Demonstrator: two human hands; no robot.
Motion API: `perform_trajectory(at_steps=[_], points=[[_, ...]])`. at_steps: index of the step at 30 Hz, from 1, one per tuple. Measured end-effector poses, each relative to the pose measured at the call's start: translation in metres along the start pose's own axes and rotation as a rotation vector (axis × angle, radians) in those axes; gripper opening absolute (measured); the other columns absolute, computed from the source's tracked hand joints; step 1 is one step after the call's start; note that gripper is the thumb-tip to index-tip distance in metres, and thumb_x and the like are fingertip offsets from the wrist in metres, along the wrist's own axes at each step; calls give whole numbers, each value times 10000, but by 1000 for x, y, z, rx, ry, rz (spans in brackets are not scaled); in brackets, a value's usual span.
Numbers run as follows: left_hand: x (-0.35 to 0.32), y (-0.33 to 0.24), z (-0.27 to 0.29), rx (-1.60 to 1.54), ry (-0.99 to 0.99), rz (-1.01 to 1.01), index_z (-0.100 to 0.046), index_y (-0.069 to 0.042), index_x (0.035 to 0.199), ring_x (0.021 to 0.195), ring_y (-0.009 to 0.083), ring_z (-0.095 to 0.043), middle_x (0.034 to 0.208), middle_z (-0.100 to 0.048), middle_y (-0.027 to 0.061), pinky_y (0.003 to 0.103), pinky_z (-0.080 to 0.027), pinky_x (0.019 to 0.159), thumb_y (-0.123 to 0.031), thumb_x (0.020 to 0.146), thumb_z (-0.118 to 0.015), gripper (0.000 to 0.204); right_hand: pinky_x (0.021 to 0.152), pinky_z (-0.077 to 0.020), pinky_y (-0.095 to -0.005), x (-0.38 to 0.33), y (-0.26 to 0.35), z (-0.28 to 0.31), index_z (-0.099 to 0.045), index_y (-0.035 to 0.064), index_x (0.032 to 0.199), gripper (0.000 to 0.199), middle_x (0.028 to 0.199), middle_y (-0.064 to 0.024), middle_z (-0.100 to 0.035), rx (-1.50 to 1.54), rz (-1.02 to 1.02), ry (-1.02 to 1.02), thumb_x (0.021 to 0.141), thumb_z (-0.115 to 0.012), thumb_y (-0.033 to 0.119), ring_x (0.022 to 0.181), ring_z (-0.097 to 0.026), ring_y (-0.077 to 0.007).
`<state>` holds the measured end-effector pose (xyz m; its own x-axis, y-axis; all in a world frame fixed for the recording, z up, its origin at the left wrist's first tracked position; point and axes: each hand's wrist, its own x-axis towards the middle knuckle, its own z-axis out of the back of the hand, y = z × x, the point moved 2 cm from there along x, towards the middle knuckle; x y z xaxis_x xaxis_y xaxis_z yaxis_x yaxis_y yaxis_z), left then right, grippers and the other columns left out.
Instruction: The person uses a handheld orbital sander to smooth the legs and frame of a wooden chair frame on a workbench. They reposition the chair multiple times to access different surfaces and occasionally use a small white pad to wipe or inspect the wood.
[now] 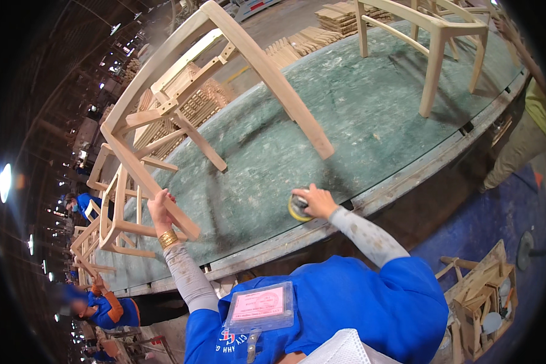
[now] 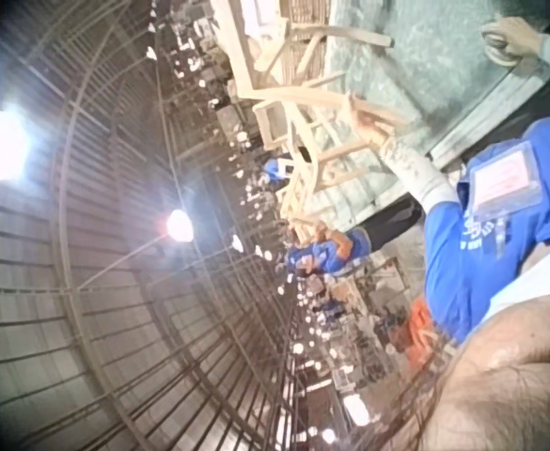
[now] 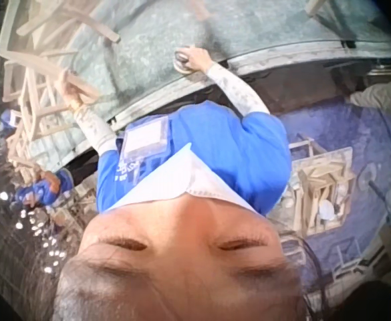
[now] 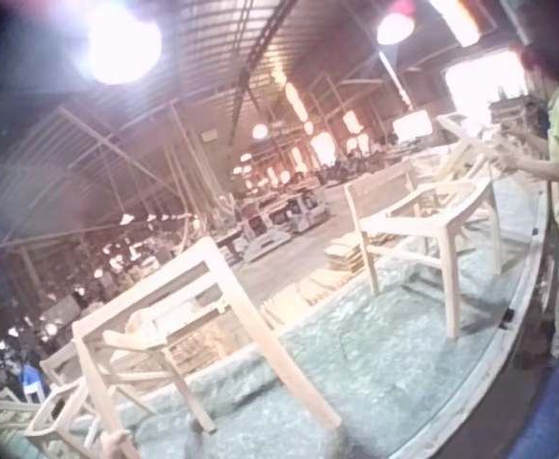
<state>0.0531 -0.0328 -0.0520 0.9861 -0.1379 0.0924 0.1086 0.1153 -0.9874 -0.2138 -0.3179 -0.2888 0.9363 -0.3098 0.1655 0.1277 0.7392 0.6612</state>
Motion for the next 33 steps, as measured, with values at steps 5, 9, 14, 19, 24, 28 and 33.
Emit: perform_trajectory(at_steps=[5, 9, 14, 19, 24, 28, 33], points=[[9, -3, 4, -43, 27, -18, -508, -7, 830, 517, 164, -542, 658, -532, 66, 283, -470, 485, -112, 732, -653, 204, 643, -513, -420, -60, 95, 121, -528, 323, 1228, 664, 1018, -152, -500, 270, 79, -383, 630, -758, 147, 818, -604, -364], [16, -5, -5, -18, 31, 2, -508, -6, 831, 520, 162, -544, 664, -537, 68, 282, -468, 486, -116, 733, -657, 209, 656, -516, -403, -75, 101, 186, -538, 275, 1228, 739, 1021, -128, -493, 61, -47, -872, 571, -806, 69, 820, -598, -329], [19, -5, -6, -16, 52, -34, -508, 3, 849, 532, 169, -548, 673, -542, 73, 288, -471, 491, -103, 743, -641, 201, 700, -499, -418, -43, 80, 199, -514, 293, 1244, 695, 1043, -145, -473, -31, -98, -840, 633, -771, 81, 861, -591, -357], [23, -5, -2, -27, 58, -20, -504, 11, 864, 533, 171, -546, 677, -542, 75, 293, -468, 492, -76, 754, -619, 181, 681, -494, -437, -3, 93, 216, -482, 341, 1270, 709, 1030, -160, -448, -151, -126, -787, 664, -742, 81, 819, -586, -379], [16, 0, 1, -20, 50, -28, -499, 15, 870, 538, 169, -546, 678, -541, 76, 287, -465, 494, -62, 757, -608, 175, 676, -495, -433, -17, 96, 203, -481, 341, 1277, 727, 1039, -165, -440, -158, -107, -765, 650, -732, 72, 811, -586, -386], [13, 0, -5, -40, 53, -36, -497, 20, 881, 544, 164, -547, 684, -539, 76, 281, -465, 500, -60, 756, -606, 184, 692, -493, -437, -4, 103, 210, -492, 327, 1267, 725, 1040, -164, -435, -190, -116, -754, 638, -730, 54, 824, -582, -388], [11, 5, 2, 0, 46, -44, -502, 13, 842, 534, 164, -550, 670, -546, 72, 286, -473, 501, -95, 751, -629, 190, 692, -494, -445, -30, 103, 196, -498, 320, 1257, 710, 1044, -163, -435, -182, -138, -693, 641, -724, 49, 814, -588, -388]])
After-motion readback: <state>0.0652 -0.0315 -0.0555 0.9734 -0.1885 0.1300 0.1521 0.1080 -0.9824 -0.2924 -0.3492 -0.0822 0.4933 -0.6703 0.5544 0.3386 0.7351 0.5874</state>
